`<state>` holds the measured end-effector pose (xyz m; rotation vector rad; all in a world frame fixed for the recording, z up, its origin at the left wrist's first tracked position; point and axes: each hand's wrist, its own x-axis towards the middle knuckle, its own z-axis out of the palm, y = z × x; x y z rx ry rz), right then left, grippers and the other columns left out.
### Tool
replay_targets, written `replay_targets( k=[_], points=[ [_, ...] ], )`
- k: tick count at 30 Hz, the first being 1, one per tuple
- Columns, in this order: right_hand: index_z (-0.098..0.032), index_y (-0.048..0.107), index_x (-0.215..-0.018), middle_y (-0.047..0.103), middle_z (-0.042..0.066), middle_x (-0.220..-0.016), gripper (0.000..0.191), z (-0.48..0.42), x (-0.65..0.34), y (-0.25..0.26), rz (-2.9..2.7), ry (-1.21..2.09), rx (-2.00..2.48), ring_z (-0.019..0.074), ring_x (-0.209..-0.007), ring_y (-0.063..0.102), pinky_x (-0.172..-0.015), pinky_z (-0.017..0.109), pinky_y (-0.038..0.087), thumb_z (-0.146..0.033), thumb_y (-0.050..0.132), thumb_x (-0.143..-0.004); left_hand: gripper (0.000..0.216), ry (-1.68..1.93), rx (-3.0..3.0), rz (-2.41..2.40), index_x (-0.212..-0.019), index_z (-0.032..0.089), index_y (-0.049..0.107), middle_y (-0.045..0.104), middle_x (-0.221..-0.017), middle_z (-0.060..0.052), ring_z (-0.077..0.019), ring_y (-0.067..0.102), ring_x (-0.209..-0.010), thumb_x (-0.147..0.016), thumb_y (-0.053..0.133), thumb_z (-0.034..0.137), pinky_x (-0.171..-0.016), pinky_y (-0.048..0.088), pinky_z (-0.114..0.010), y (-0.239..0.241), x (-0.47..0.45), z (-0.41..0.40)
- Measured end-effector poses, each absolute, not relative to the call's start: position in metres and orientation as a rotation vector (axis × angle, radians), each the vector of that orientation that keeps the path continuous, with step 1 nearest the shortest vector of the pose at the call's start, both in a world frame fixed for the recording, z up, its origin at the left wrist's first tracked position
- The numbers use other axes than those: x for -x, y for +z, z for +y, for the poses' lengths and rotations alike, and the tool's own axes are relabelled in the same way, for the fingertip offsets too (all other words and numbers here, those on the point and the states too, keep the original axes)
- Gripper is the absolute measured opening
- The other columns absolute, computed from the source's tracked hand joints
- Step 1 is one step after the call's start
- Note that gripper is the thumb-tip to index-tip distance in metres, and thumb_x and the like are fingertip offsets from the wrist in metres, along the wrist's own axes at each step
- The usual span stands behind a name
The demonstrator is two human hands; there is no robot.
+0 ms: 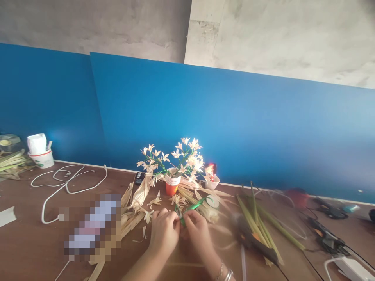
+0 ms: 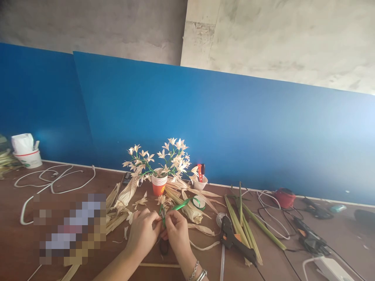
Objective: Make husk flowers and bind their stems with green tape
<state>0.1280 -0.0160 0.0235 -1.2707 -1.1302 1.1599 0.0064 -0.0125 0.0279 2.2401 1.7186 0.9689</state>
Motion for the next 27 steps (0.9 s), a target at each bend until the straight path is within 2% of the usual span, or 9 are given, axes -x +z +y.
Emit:
replay_targets(
  k=[6, 12, 15, 19, 24, 27],
  points=[
    [-0.017, 0.055, -0.073, 0.058, -0.002, -0.051, 0.047, -0.016, -0.133, 0.024, -1.166, 1.223, 1.267, 0.0104, -0.039, 0.054, -0.037, 0.018, 0.039, -0.063, 0.06, -0.07, 0.021, 0.924, -1.87, 1.423, -0.073, 0.021, 0.072, 0.074, -0.072, -0.003, -0.0214, 0.065, -0.076, -0.076, 0.051, 0.02, -0.072, 0.045, -0.03, 0.029, 0.002, -0.003],
    [-0.016, 0.054, -0.073, 0.058, -0.003, -0.052, 0.046, -0.016, -0.133, 0.022, -1.185, 1.276, 1.238, 0.0099, -0.038, 0.054, -0.037, 0.018, 0.039, -0.062, 0.061, -0.07, 0.03, 0.863, -1.884, 1.246, -0.065, 0.019, 0.072, 0.072, -0.065, -0.001, -0.0184, 0.063, -0.065, -0.081, 0.047, 0.026, -0.062, 0.044, -0.025, 0.033, 0.009, 0.0],
    [-0.016, 0.055, -0.073, 0.059, -0.002, -0.052, 0.046, -0.014, -0.135, 0.02, -1.197, 1.297, 1.248, 0.0097, -0.038, 0.054, -0.037, 0.018, 0.038, -0.06, 0.062, -0.07, 0.027, 0.849, -1.965, 1.345, -0.064, 0.02, 0.071, 0.071, -0.065, -0.002, -0.0189, 0.062, -0.068, -0.08, 0.049, 0.023, -0.065, 0.042, -0.026, 0.031, 0.01, 0.0],
    [-0.013, 0.06, -0.069, 0.063, 0.001, -0.056, 0.044, -0.013, -0.138, 0.024, -1.194, 1.308, 1.277, 0.0113, -0.043, 0.059, -0.043, 0.019, 0.044, -0.057, 0.065, -0.068, 0.024, 0.866, -2.068, 1.545, -0.067, 0.021, 0.07, 0.071, -0.068, -0.003, -0.0211, 0.061, -0.073, -0.079, 0.05, 0.017, -0.068, 0.039, -0.03, 0.031, 0.008, -0.003],
    [-0.011, 0.065, -0.069, 0.066, 0.005, -0.058, 0.042, -0.013, -0.141, 0.032, -1.129, 1.338, 1.299, 0.0131, -0.046, 0.062, -0.046, 0.022, 0.048, -0.053, 0.063, -0.07, 0.026, 0.906, -2.141, 1.562, -0.069, 0.021, 0.069, 0.072, -0.074, -0.005, -0.0235, 0.061, -0.078, -0.082, 0.047, 0.016, -0.074, 0.036, -0.035, 0.032, 0.004, -0.008],
    [-0.011, 0.066, -0.069, 0.066, 0.005, -0.059, 0.039, -0.011, -0.143, 0.028, -1.119, 1.369, 1.296, 0.0128, -0.047, 0.062, -0.046, 0.021, 0.047, -0.05, 0.068, -0.066, 0.025, 0.918, -2.064, 1.55, -0.069, 0.021, 0.07, 0.072, -0.075, -0.005, -0.0236, 0.061, -0.078, -0.08, 0.048, 0.017, -0.074, 0.038, -0.035, 0.03, 0.003, -0.006]
  ],
)
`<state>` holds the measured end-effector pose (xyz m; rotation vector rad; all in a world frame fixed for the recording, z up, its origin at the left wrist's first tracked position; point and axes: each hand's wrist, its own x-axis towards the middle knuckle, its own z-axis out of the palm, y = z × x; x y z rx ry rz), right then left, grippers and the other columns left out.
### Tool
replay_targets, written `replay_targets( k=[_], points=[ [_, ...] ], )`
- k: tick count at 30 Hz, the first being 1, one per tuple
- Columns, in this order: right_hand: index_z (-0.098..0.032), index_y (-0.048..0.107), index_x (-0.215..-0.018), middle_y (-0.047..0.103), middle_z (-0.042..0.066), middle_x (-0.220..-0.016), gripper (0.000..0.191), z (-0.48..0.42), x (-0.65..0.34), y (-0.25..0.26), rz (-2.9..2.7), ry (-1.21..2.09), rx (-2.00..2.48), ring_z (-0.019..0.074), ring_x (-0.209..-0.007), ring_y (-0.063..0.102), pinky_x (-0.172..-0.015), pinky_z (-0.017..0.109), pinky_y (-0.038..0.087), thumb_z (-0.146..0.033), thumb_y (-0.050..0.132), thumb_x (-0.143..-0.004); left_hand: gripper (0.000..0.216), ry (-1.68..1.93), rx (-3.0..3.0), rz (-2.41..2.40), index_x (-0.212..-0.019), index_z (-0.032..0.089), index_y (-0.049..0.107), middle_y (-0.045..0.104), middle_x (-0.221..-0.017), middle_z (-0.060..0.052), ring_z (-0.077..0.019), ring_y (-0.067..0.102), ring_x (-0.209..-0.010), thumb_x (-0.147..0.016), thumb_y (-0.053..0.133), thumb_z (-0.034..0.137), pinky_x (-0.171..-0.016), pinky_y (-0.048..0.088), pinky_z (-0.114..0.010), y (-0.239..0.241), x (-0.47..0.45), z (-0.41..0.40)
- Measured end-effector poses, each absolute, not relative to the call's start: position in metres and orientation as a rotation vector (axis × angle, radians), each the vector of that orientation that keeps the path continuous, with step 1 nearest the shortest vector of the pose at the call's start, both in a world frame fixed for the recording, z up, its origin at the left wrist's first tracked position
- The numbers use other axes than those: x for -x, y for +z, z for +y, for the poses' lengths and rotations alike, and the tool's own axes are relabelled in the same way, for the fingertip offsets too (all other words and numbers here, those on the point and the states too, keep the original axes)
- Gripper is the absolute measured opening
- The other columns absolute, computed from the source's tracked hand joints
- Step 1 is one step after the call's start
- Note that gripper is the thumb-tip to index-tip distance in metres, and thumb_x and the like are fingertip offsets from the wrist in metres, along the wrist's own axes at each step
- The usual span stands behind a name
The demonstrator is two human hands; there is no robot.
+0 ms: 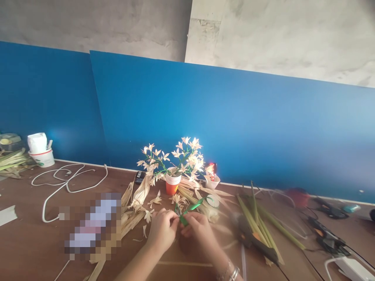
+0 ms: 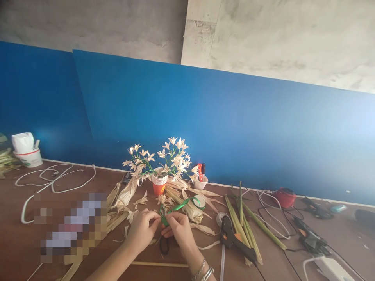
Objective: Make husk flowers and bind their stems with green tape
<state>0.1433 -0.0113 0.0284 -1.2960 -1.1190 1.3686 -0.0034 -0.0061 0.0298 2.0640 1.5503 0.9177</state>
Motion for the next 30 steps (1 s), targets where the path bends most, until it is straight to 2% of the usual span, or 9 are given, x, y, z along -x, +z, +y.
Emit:
replay_targets(
  k=[5, 15, 23, 30],
  points=[
    [-0.012, 0.066, -0.072, 0.066, 0.003, -0.059, 0.04, -0.007, -0.147, 0.015, -1.105, 1.407, 1.291, 0.0125, -0.047, 0.061, -0.046, 0.021, 0.047, -0.049, 0.076, -0.057, 0.022, 0.904, -1.842, 1.475, -0.067, 0.021, 0.072, 0.072, -0.071, -0.003, -0.0217, 0.063, -0.075, -0.075, 0.052, 0.023, -0.076, 0.042, -0.031, 0.024, 0.004, 0.0],
    [-0.013, 0.065, -0.071, 0.066, 0.004, -0.06, 0.046, -0.01, -0.143, 0.016, -1.134, 1.355, 1.269, 0.0143, -0.049, 0.061, -0.047, 0.024, 0.048, -0.056, 0.075, -0.057, 0.018, 0.927, -1.733, 1.464, -0.066, 0.019, 0.072, 0.073, -0.073, -0.005, -0.0231, 0.063, -0.079, -0.071, 0.055, 0.023, -0.075, 0.043, -0.03, 0.024, 0.004, 0.002],
    [-0.013, 0.062, -0.067, 0.064, 0.002, -0.056, 0.037, -0.011, -0.14, 0.019, -1.138, 1.327, 1.303, 0.0117, -0.046, 0.058, -0.045, 0.021, 0.044, -0.048, 0.073, -0.062, 0.019, 0.915, -1.714, 1.439, -0.065, 0.019, 0.071, 0.073, -0.07, -0.005, -0.0221, 0.063, -0.072, -0.071, 0.055, 0.024, -0.068, 0.043, -0.029, 0.025, 0.003, 0.002],
    [-0.015, 0.057, -0.061, 0.06, 0.0, -0.051, 0.036, -0.011, -0.137, 0.018, -1.096, 1.289, 1.356, 0.0099, -0.04, 0.053, -0.038, 0.019, 0.038, -0.048, 0.071, -0.062, 0.016, 0.951, -1.737, 1.448, -0.063, 0.02, 0.071, 0.072, -0.067, -0.003, -0.0216, 0.064, -0.072, -0.07, 0.057, 0.024, -0.075, 0.043, -0.03, 0.024, 0.0, -0.001]
  ],
)
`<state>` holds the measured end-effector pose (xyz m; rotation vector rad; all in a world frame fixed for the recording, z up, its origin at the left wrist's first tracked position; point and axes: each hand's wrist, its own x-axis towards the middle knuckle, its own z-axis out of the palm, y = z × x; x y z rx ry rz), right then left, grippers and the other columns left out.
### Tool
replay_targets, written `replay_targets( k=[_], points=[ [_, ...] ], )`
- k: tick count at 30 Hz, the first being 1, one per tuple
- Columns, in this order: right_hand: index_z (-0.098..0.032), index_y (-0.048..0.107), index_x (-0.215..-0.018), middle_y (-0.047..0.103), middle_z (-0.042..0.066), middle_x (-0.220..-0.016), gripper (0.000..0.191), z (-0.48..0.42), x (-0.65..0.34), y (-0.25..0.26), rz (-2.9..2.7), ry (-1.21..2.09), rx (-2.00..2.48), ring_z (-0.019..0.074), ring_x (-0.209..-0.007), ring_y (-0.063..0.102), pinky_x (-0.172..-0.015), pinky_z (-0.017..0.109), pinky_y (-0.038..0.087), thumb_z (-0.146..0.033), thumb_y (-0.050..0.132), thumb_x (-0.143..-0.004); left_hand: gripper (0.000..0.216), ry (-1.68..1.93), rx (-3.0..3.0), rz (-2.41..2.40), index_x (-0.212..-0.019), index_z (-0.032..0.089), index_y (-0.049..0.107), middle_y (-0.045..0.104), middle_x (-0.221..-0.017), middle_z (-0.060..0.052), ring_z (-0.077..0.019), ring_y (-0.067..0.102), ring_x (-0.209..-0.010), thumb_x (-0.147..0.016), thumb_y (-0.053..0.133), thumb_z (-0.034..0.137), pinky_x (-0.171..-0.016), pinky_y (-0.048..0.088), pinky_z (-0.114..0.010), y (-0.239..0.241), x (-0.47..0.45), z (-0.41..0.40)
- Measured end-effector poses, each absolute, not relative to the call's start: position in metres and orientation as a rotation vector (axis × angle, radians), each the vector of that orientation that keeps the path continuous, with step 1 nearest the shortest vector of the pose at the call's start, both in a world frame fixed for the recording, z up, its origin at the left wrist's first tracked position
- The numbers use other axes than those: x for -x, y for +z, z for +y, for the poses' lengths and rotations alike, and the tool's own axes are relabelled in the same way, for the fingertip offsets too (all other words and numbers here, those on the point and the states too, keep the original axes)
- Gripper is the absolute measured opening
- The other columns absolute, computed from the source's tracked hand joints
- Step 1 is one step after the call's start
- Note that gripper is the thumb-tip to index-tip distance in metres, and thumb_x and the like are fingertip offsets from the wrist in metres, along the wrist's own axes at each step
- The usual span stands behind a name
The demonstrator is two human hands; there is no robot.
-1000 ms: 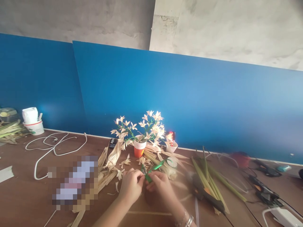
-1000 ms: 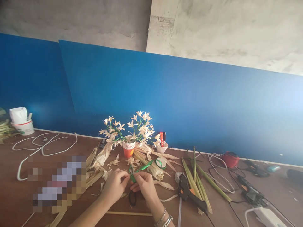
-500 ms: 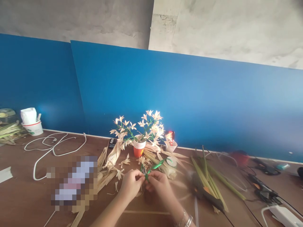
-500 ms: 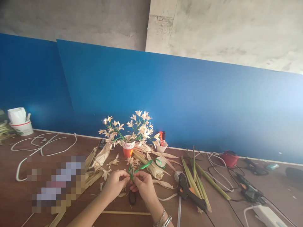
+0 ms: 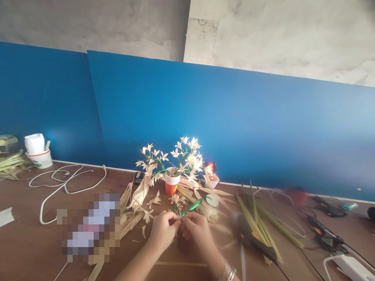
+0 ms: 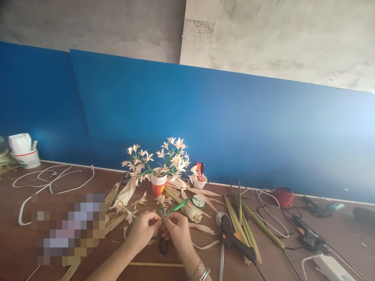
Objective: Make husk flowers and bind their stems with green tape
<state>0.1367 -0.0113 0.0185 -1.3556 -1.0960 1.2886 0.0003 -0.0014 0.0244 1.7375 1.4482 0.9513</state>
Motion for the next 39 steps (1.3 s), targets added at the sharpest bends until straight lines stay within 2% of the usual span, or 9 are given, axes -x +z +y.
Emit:
replay_targets(
  k=[5, 11, 21, 26, 31, 39],
  points=[
    [-0.015, 0.056, -0.065, 0.059, -0.001, -0.052, 0.036, -0.012, -0.135, 0.015, -1.111, 1.282, 1.306, 0.01, -0.042, 0.054, -0.038, 0.019, 0.038, -0.049, 0.069, -0.066, 0.016, 0.935, -1.688, 1.426, -0.062, 0.019, 0.069, 0.071, -0.068, -0.004, -0.0218, 0.063, -0.072, -0.07, 0.055, 0.023, -0.07, 0.042, -0.029, 0.026, 0.0, -0.001],
    [-0.015, 0.055, -0.064, 0.057, -0.002, -0.052, 0.039, -0.011, -0.135, 0.014, -1.126, 1.33, 1.285, 0.0094, -0.04, 0.053, -0.038, 0.019, 0.037, -0.052, 0.067, -0.066, 0.017, 0.923, -1.504, 1.3, -0.062, 0.016, 0.066, 0.069, -0.062, -0.004, -0.0203, 0.061, -0.063, -0.068, 0.055, 0.029, -0.061, 0.043, -0.027, 0.018, 0.0, 0.002],
    [-0.015, 0.055, -0.065, 0.058, -0.001, -0.053, 0.041, -0.013, -0.135, 0.015, -1.118, 1.336, 1.293, 0.0093, -0.041, 0.053, -0.039, 0.019, 0.038, -0.054, 0.068, -0.064, 0.016, 0.918, -1.391, 1.285, -0.062, 0.016, 0.063, 0.065, -0.058, -0.002, -0.0172, 0.057, -0.059, -0.065, 0.058, 0.031, -0.058, 0.04, -0.027, 0.02, -0.001, 0.001],
    [-0.016, 0.054, -0.062, 0.058, -0.001, -0.052, 0.044, -0.012, -0.138, 0.019, -1.134, 1.345, 1.308, 0.0095, -0.041, 0.052, -0.039, 0.02, 0.037, -0.057, 0.069, -0.061, 0.023, 0.869, -1.367, 1.189, -0.064, 0.014, 0.066, 0.063, -0.058, -0.002, -0.0152, 0.052, -0.057, -0.067, 0.06, 0.037, -0.055, 0.037, -0.025, 0.025, 0.003, 0.0],
    [-0.016, 0.053, -0.063, 0.058, -0.002, -0.051, 0.039, -0.012, -0.14, 0.017, -1.13, 1.395, 1.303, 0.0083, -0.039, 0.051, -0.039, 0.019, 0.035, -0.052, 0.069, -0.064, 0.034, 0.784, -1.405, 1.098, -0.061, 0.014, 0.066, 0.06, -0.055, -0.001, -0.0135, 0.049, -0.054, -0.072, 0.059, 0.045, -0.054, 0.035, -0.024, 0.029, 0.008, 0.0],
    [-0.014, 0.057, -0.063, 0.061, 0.001, -0.055, 0.04, -0.012, -0.143, 0.018, -1.187, 1.44, 1.266, 0.0093, -0.042, 0.054, -0.041, 0.02, 0.038, -0.052, 0.069, -0.065, 0.026, 0.831, -1.56, 1.15, -0.064, 0.014, 0.068, 0.066, -0.062, -0.002, -0.0153, 0.054, -0.06, -0.075, 0.054, 0.033, -0.059, 0.038, -0.025, 0.023, 0.008, 0.002]
  ],
)
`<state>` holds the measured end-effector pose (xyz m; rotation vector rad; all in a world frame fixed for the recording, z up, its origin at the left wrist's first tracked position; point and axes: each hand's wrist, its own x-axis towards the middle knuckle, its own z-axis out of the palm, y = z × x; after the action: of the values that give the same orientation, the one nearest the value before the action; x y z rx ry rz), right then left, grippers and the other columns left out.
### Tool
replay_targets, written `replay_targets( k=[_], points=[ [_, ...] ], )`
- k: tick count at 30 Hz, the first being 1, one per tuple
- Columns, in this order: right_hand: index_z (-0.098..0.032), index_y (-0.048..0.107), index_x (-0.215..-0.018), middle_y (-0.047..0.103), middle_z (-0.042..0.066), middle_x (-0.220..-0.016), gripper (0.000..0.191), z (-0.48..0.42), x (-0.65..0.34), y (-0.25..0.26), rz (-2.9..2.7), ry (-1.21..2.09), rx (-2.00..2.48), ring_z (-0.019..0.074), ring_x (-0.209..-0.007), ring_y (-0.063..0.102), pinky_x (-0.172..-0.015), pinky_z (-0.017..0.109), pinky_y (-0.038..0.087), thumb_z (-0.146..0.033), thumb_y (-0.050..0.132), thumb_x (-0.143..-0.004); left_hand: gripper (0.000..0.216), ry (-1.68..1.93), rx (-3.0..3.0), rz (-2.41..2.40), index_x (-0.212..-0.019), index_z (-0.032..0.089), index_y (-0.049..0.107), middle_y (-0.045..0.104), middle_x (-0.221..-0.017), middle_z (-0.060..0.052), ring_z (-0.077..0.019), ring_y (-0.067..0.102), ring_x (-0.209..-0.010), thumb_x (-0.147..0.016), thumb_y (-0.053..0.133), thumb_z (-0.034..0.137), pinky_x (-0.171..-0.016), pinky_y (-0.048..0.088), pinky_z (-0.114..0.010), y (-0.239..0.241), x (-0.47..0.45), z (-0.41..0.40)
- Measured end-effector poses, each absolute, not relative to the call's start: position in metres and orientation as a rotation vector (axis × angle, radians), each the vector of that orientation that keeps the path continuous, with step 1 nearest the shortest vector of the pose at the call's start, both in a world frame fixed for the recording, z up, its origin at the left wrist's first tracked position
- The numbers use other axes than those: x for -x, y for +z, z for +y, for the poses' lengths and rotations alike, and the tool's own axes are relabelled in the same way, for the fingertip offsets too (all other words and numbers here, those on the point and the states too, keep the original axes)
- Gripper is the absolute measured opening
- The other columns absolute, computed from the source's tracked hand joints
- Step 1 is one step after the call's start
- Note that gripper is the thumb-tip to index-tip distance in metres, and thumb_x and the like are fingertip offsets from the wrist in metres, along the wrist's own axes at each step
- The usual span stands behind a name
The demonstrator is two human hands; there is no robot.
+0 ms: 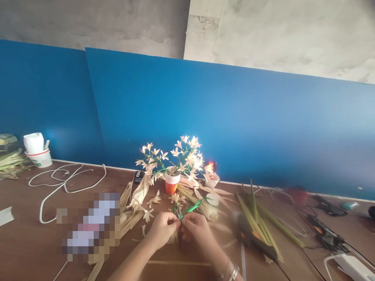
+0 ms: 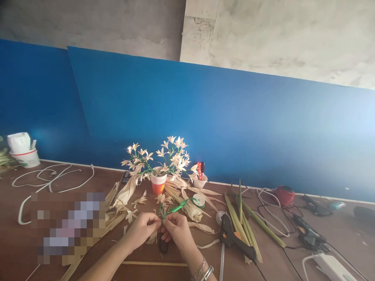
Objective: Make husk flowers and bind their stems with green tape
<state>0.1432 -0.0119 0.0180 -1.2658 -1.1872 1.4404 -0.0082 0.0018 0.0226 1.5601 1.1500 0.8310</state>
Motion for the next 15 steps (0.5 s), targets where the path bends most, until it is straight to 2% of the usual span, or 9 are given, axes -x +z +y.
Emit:
replay_targets(
  k=[5, 8, 12, 15],
  points=[
    [-0.013, 0.063, -0.074, 0.066, 0.003, -0.06, 0.04, -0.01, -0.145, 0.015, -1.094, 1.43, 1.201, 0.0104, -0.046, 0.057, -0.045, 0.02, 0.042, -0.051, 0.072, -0.064, 0.026, 0.861, -1.516, 1.211, -0.064, 0.014, 0.067, 0.062, -0.056, -0.001, -0.0146, 0.05, -0.054, -0.073, 0.052, 0.034, -0.053, 0.036, -0.024, 0.024, 0.007, 0.003],
    [-0.013, 0.062, -0.073, 0.065, 0.002, -0.059, 0.04, -0.009, -0.143, 0.011, -1.065, 1.425, 1.194, 0.0099, -0.045, 0.056, -0.044, 0.02, 0.041, -0.049, 0.074, -0.062, 0.022, 0.929, -1.51, 1.206, -0.061, 0.015, 0.064, 0.063, -0.059, -0.001, -0.0158, 0.054, -0.06, -0.071, 0.052, 0.031, -0.059, 0.04, -0.025, 0.025, 0.006, 0.002],
    [-0.014, 0.059, -0.072, 0.063, 0.001, -0.058, 0.043, -0.01, -0.141, 0.01, -1.08, 1.417, 1.194, 0.0099, -0.043, 0.055, -0.042, 0.02, 0.04, -0.054, 0.073, -0.061, 0.021, 0.963, -1.5, 1.207, -0.06, 0.017, 0.062, 0.063, -0.057, -0.001, -0.0165, 0.055, -0.06, -0.071, 0.051, 0.031, -0.06, 0.041, -0.026, 0.023, 0.004, 0.002],
    [-0.014, 0.06, -0.079, 0.062, -0.001, -0.057, 0.046, -0.011, -0.141, 0.007, -1.11, 1.387, 1.207, 0.01, -0.042, 0.054, -0.04, 0.02, 0.039, -0.056, 0.071, -0.063, 0.021, 0.957, -1.488, 1.197, -0.06, 0.016, 0.062, 0.066, -0.06, -0.002, -0.0173, 0.057, -0.061, -0.071, 0.053, 0.03, -0.061, 0.042, -0.026, 0.019, 0.002, 0.002]
  ],
)
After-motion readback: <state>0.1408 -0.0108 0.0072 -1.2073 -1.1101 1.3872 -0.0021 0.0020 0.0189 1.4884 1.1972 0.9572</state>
